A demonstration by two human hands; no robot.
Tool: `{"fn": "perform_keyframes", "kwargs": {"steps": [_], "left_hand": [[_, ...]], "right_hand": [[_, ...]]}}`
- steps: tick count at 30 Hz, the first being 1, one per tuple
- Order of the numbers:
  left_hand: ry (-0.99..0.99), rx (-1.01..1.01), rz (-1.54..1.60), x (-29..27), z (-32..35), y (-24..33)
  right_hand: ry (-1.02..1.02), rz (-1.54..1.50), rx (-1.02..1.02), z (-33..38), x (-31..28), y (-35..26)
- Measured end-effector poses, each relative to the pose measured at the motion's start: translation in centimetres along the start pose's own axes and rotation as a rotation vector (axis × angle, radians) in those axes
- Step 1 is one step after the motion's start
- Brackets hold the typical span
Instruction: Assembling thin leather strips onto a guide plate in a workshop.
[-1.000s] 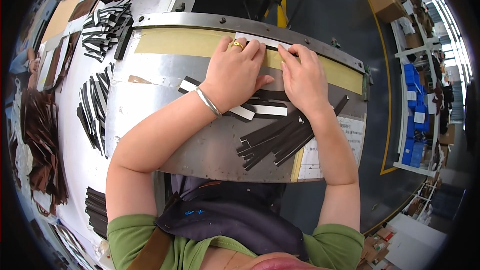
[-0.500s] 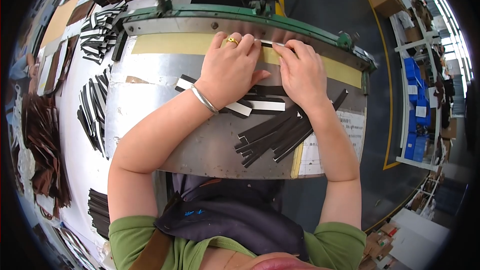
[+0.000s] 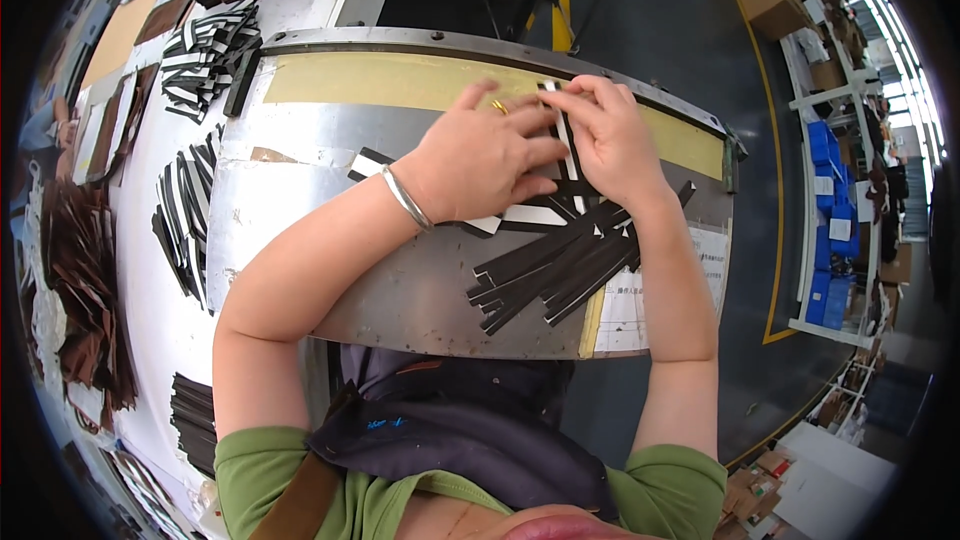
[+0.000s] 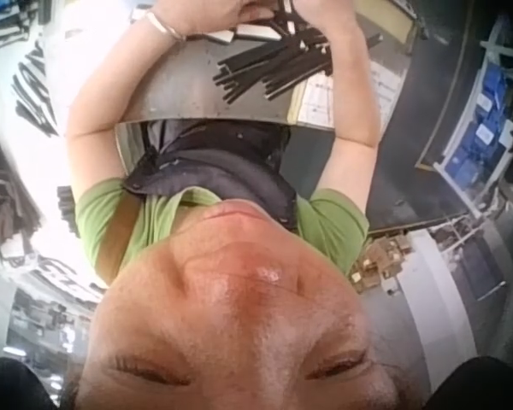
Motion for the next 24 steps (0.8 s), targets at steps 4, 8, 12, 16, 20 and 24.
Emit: {"fn": "perform_keyframes", "kwargs": {"steps": [4,8,12,16,20,24], "left_hand": [[0.012,-0.023,-0.042,-0.2,0.2,-0.7],[0.134,-0.123,-0.200,-2.3,0.2,-1.1],[0.092,-0.134,-0.115,-0.8,0.8,-1.3],[0.201,-0.154,-0.230,-1.7,1.3,-1.6],[-0.213,-0.490,-0.204,-2.3,2.1,-2.5],[-0.493,-0.596,-0.076,-1.7,2.5,-1.9]], "right_hand": [[-0.009,0.214,0.041,0.5,-0.3,0.6],[0.051,0.401,0.116,0.7,-0.9,0.6],[0.116,0.472,0.183,0.6,-0.9,1.0],[0.089,0.254,-0.070,0.4,-0.3,-1.2],[0.069,0.229,0.023,0.7,-0.3,-1.2],[0.088,0.309,0.092,0.8,-0.3,-0.6]]}}
Point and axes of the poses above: each hand's wrist, its own z-axis away from the middle knuckle, its own x-axis out of the palm, y = z × x, the point moved 10 cm from there along -z, towards the middle knuckle, and after that the axes turned 3 degrees about x, right-handed, at the moved point
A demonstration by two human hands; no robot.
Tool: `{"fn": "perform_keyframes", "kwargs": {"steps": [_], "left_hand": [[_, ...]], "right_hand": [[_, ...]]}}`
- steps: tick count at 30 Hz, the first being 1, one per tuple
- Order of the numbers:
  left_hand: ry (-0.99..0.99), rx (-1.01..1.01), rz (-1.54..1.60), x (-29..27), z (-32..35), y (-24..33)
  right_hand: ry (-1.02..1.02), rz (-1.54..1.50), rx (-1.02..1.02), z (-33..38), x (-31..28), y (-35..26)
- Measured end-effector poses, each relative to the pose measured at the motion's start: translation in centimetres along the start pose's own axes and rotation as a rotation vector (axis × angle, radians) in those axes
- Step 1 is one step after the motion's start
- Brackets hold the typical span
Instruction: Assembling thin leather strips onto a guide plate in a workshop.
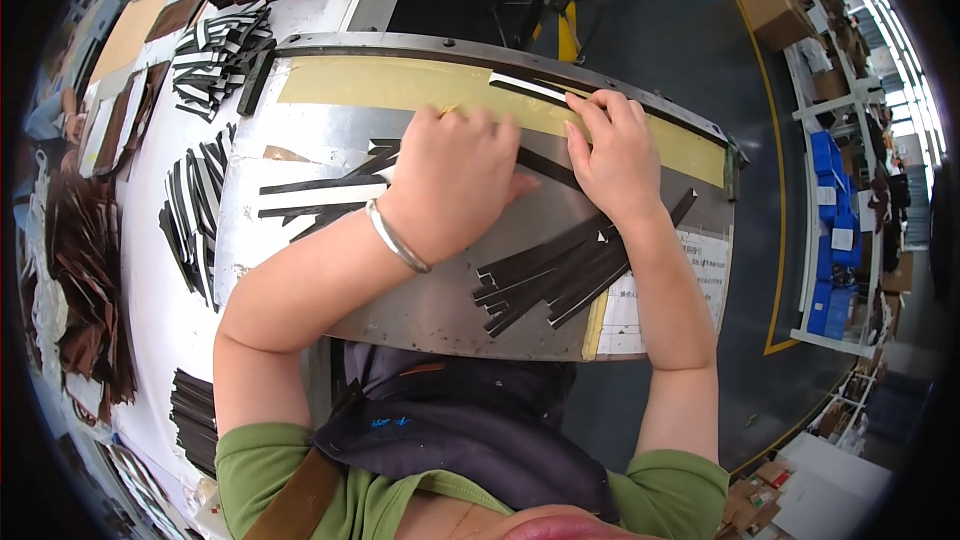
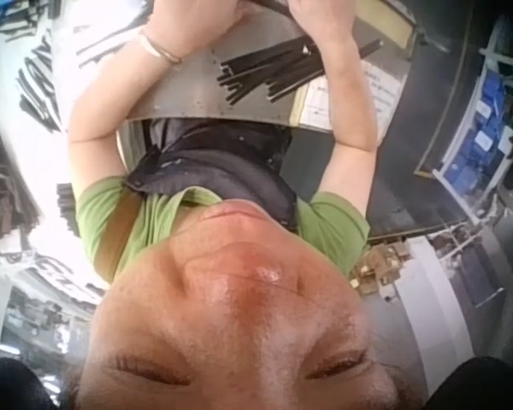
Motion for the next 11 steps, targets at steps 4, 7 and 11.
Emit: {"fn": "perform_keyframes", "kwargs": {"steps": [4,7,11], "left_hand": [[0.743,0.316,-0.092,-1.1,-0.8,0.6],[0.745,0.326,-0.086,-0.4,-1.5,0.3],[0.602,0.238,-0.075,-0.4,-2.9,0.4]], "right_hand": [[0.012,0.026,-0.014,-0.2,0.0,-0.5],[-0.036,-0.014,-0.036,0.5,0.4,-0.3],[-0.013,0.075,-0.055,0.0,0.4,-0.2]]}}
Point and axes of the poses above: each hand's wrist, its own z-axis away from the middle knuckle, its own x-axis out of the palm, y = z × x, the point moved 10 cm from there along -z, towards the middle knuckle, and after that the axes turned 3 degrees about x, right-handed, at the moved point
